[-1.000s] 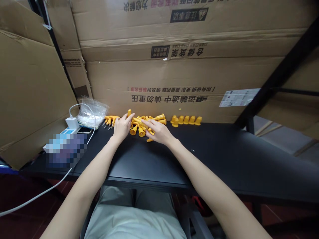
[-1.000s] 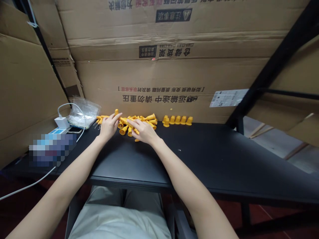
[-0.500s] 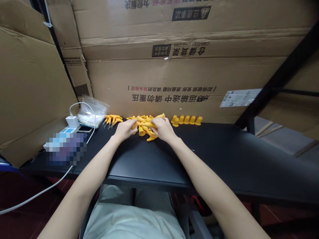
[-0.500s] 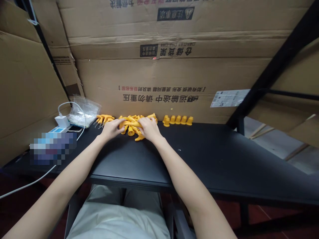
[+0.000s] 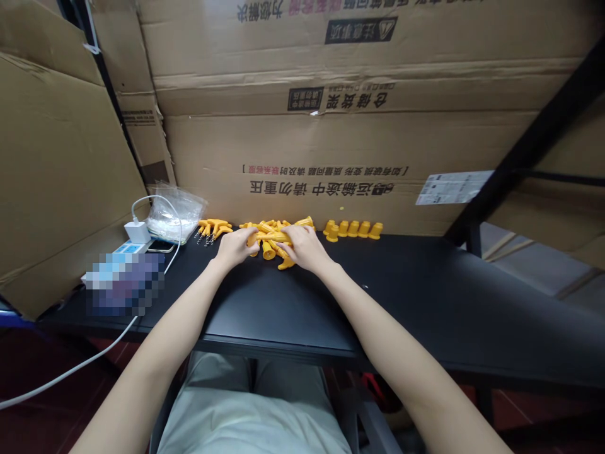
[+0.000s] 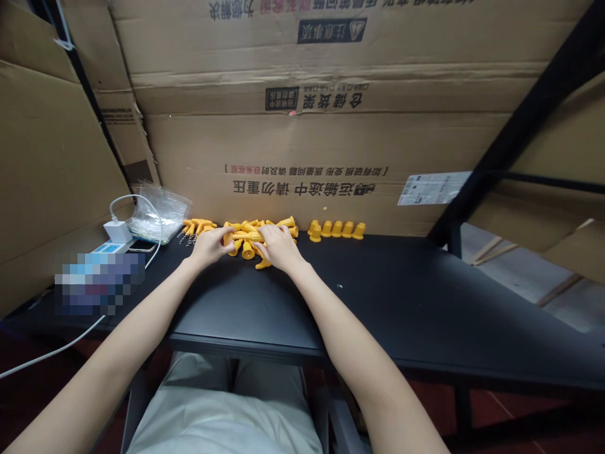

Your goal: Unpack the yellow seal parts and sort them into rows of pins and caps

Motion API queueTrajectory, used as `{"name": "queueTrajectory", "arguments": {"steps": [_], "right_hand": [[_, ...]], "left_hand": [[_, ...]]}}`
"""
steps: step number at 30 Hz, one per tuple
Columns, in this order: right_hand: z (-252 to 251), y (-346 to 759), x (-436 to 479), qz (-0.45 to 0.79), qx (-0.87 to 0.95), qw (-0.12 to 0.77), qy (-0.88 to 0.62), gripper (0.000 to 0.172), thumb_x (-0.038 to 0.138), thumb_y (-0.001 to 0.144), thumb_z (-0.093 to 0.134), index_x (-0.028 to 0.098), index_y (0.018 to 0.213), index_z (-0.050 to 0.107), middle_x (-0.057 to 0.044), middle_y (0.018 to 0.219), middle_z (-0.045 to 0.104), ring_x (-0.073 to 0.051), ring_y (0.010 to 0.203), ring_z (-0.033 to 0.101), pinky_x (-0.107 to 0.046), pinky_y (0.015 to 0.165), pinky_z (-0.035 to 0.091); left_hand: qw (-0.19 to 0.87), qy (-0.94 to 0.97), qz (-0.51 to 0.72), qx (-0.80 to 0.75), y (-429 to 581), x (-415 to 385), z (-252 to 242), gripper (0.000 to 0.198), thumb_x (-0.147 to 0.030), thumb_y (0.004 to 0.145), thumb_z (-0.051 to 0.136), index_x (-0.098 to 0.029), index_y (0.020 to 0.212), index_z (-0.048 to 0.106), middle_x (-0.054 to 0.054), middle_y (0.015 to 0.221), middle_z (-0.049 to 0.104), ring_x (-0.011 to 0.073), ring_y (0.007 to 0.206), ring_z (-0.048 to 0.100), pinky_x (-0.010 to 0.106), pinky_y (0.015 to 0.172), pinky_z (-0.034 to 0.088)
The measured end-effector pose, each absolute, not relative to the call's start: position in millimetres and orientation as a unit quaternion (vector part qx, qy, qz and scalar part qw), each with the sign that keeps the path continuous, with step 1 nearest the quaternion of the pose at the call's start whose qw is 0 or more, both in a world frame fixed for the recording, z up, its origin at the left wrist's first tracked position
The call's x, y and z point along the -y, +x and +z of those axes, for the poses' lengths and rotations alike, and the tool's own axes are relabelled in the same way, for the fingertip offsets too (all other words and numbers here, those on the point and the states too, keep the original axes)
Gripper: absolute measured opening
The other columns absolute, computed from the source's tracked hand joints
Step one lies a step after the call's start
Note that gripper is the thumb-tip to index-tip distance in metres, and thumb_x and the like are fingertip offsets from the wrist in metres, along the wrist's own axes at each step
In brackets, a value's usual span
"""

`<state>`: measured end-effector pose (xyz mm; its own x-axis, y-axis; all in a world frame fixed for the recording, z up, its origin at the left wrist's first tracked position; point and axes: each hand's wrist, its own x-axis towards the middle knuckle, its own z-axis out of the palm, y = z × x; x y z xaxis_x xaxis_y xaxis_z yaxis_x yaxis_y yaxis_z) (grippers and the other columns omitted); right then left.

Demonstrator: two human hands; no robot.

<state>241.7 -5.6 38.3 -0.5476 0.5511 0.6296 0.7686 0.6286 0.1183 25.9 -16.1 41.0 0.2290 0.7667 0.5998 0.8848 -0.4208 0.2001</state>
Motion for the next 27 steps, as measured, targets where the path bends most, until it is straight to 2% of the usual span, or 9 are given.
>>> {"name": "queueTrajectory", "arguments": {"steps": [3, 7, 13, 16, 20, 27], "right_hand": [[38.2, 242.1, 5.9, -0.202, 0.86, 0.268, -0.384, 0.028, 0.029, 0.094, 0.043, 0.014, 0.113, 0.057, -0.014, 0.108, 0.066, -0.026, 0.102, 0.056, -0.04, 0.09, 0.032], [41.5, 240.7, 9.2, -0.219, 0.86, 0.253, -0.386, 0.023, 0.027, 0.094, 0.045, 0.015, 0.102, 0.062, -0.012, 0.097, 0.068, -0.026, 0.096, 0.056, -0.038, 0.087, 0.031], [45.2, 237.9, 12.7, -0.232, 0.852, 0.283, -0.374, 0.019, 0.026, 0.092, 0.049, 0.015, 0.102, 0.061, -0.01, 0.096, 0.068, -0.024, 0.093, 0.055, -0.037, 0.087, 0.029], [44.6, 238.2, 11.2, -0.248, 0.848, 0.285, -0.372, 0.015, 0.019, 0.091, 0.046, 0.017, 0.097, 0.06, -0.009, 0.098, 0.068, -0.023, 0.093, 0.055, -0.037, 0.088, 0.029], [43.7, 241.5, 7.6, -0.273, 0.833, 0.298, -0.378, 0.025, 0.008, 0.087, 0.04, 0.018, 0.097, 0.06, -0.01, 0.105, 0.066, -0.023, 0.096, 0.054, -0.036, 0.088, 0.03], [39.1, 254.8, -0.2, -0.233, 0.829, 0.302, -0.409, 0.02, 0.021, 0.088, 0.047, 0.018, 0.105, 0.058, -0.011, 0.105, 0.065, -0.025, 0.098, 0.054, -0.04, 0.091, 0.03]], "left_hand": [[0.097, -0.784, -0.317, 0.525, 26.1, 15.5, 39.9, 0.036, -0.022, 0.074, 0.063, -0.023, 0.11, 0.066, 0.003, 0.097, 0.073, 0.017, 0.084, 0.067, 0.025, 0.073, 0.048], [0.084, -0.793, -0.32, 0.512, 24.6, 13.6, 39.0, 0.036, -0.02, 0.072, 0.063, -0.022, 0.108, 0.066, 0.002, 0.095, 0.073, 0.0162, 0.082, 0.066, 0.024, 0.073, 0.047], [0.016, -0.793, -0.334, 0.51, 20.2, 11.1, 41.9, 0.036, -0.02, 0.071, 0.061, -0.019, 0.106, 0.068, 0.001, 0.079, 0.07, 0.0136, 0.07, 0.062, 0.022, 0.068, 0.044], [-0.028, -0.792, -0.328, 0.514, 20.5, 10.0, 41.9, 0.034, -0.022, 0.07, 0.06, -0.018, 0.102, 0.07, -0.001, 0.071, 0.067, 0.0125, 0.064, 0.058, 0.022, 0.063, 0.041], [-0.071, -0.78, -0.32, 0.532, 21.8, 9.4, 40.5, 0.033, -0.025, 0.069, 0.06, -0.016, 0.099, 0.071, -0.001, 0.066, 0.064, 0.0122, 0.061, 0.055, 0.022, 0.06, 0.039], [0.025, -0.767, -0.289, 0.572, 20.5, 12.9, 41.7, 0.035, -0.032, 0.075, 0.057, -0.02, 0.106, 0.068, 0.002, 0.075, 0.068, 0.0162, 0.069, 0.06, 0.024, 0.064, 0.04]]}}
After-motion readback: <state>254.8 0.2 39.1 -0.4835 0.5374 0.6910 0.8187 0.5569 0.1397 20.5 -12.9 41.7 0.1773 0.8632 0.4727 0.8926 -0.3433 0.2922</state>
